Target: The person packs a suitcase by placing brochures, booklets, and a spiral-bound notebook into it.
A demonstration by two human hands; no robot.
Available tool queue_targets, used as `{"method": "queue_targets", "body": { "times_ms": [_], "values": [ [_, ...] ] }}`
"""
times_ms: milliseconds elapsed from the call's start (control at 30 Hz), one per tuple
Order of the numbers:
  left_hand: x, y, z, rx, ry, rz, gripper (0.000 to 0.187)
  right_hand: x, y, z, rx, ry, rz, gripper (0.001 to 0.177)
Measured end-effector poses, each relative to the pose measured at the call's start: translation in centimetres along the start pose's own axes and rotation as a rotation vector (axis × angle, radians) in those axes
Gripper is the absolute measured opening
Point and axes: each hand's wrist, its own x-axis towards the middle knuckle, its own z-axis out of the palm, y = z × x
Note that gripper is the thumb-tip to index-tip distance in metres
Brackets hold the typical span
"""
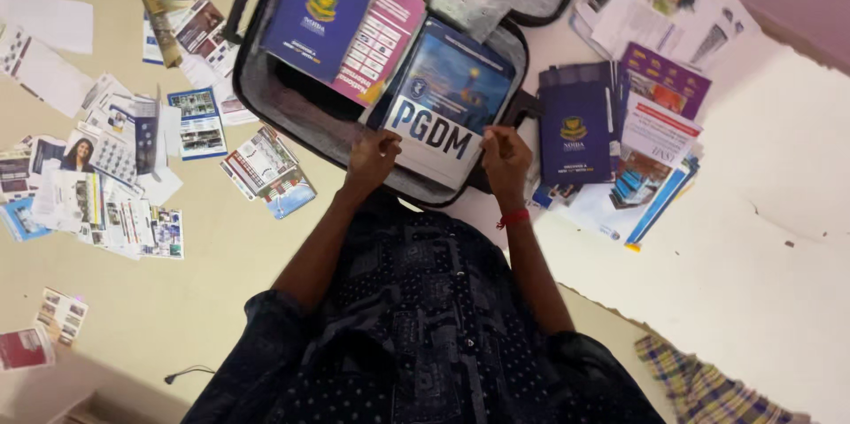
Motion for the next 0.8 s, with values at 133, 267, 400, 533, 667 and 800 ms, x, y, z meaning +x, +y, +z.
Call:
{"method": "queue_targets", "body": {
  "times_ms": [133, 267, 400, 533, 667, 800],
  "values": [
    [1.9, -3.2, -5.5, 0.140, 0.160, -0.083, 0.012, 1.5, -1.3, 7.2, 0.036, -0.162, 0.199, 0.015],
    [6.5, -7.6, -11.7, 0.033, 0.318, 0.084, 0.019, 3.5, 1.1, 15.7, -0.155, -0.375, 0.155, 0.021],
    [11.7, -11.7, -16.4, 0.210, 0.241, 0.055, 0.035, 5.5, 5.4, 23.1, -0.424, -0.446, 0.032, 0.030],
    [16.3, -13.8, -17.8, 0.332, 0.165, 0.207, 0.059, 8.2, 11.3, 28.6, -0.483, -0.350, 0.041, 0.049],
    [17.3, -13.9, -17.7, 0.502, -0.039, -0.012, 0.084, 8.6, 13.9, 32.4, -0.144, -0.168, 0.207, 0.069],
    [19.0, -13.0, -18.9, 0.397, -0.064, -0.116, 0.095, 9.1, 13.5, 34.5, -0.086, -0.058, 0.467, 0.073]
  ]
}}
